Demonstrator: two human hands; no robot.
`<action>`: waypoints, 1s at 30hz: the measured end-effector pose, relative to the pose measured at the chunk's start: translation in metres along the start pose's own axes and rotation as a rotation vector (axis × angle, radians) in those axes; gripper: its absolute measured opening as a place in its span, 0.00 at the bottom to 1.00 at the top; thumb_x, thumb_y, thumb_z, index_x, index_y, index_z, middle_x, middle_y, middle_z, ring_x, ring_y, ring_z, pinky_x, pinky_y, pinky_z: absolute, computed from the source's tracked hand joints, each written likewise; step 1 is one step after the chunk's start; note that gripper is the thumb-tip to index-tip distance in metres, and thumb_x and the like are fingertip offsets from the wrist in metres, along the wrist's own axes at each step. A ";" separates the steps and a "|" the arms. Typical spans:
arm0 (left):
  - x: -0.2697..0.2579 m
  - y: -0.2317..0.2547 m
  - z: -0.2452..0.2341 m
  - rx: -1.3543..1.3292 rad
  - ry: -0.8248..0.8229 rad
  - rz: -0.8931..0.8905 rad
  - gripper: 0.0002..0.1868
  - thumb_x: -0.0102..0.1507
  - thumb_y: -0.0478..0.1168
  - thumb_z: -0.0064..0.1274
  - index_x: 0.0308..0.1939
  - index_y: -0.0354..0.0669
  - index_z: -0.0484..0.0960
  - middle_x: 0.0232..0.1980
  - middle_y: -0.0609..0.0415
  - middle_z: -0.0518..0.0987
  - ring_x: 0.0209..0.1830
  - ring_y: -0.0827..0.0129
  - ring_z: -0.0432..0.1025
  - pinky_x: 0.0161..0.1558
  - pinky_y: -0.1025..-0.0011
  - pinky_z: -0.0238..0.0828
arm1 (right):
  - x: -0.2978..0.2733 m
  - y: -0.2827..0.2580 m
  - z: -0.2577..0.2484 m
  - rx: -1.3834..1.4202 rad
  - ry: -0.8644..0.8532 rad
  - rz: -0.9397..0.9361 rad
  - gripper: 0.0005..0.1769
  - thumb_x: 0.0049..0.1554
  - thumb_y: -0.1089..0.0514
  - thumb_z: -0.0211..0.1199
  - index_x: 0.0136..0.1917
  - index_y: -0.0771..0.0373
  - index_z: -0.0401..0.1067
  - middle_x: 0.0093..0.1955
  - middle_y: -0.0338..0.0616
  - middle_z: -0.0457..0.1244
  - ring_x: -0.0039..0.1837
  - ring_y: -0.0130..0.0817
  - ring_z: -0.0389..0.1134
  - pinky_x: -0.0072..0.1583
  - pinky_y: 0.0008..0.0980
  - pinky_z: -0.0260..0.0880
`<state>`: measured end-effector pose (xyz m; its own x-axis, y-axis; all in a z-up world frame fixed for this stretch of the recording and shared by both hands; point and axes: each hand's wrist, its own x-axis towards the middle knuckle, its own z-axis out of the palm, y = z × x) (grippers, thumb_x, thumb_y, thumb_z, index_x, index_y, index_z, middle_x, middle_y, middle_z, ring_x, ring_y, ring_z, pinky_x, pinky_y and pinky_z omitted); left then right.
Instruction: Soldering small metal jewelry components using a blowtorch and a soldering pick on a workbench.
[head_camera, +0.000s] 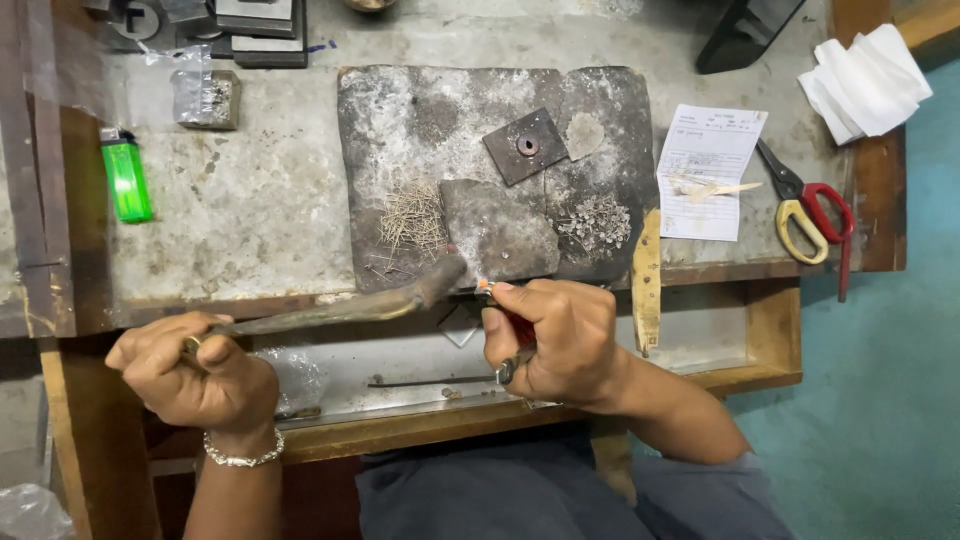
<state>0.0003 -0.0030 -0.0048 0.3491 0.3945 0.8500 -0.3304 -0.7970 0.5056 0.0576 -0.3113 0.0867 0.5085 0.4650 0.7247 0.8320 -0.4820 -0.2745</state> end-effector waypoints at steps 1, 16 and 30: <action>-0.001 0.000 0.000 0.002 0.001 0.000 0.21 0.75 0.53 0.45 0.42 0.37 0.65 0.28 0.48 0.72 0.32 0.63 0.61 0.48 0.67 0.57 | 0.001 -0.001 0.000 0.002 0.000 -0.001 0.12 0.59 0.63 0.64 0.53 0.72 0.68 0.43 0.48 0.71 0.40 0.40 0.76 0.38 0.33 0.76; 0.005 0.010 0.000 0.032 -0.043 -0.003 0.22 0.75 0.52 0.45 0.40 0.35 0.66 0.27 0.51 0.72 0.27 0.65 0.64 0.51 0.66 0.56 | -0.009 0.011 -0.026 -0.058 -0.031 -0.040 0.14 0.58 0.65 0.55 0.57 0.70 0.70 0.28 0.31 0.55 0.26 0.23 0.54 0.27 0.30 0.56; 0.004 0.009 -0.005 0.053 -0.100 -0.100 0.26 0.73 0.55 0.46 0.35 0.33 0.68 0.27 0.50 0.72 0.28 0.63 0.65 0.54 0.63 0.58 | -0.135 0.197 -0.132 -0.723 -0.041 0.566 0.07 0.70 0.64 0.71 0.56 0.73 0.80 0.49 0.53 0.74 0.43 0.45 0.75 0.44 0.41 0.75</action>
<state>-0.0057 -0.0068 0.0040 0.4647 0.4275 0.7754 -0.2441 -0.7799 0.5763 0.1239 -0.5670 0.0182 0.8169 0.0372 0.5756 0.1221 -0.9865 -0.1095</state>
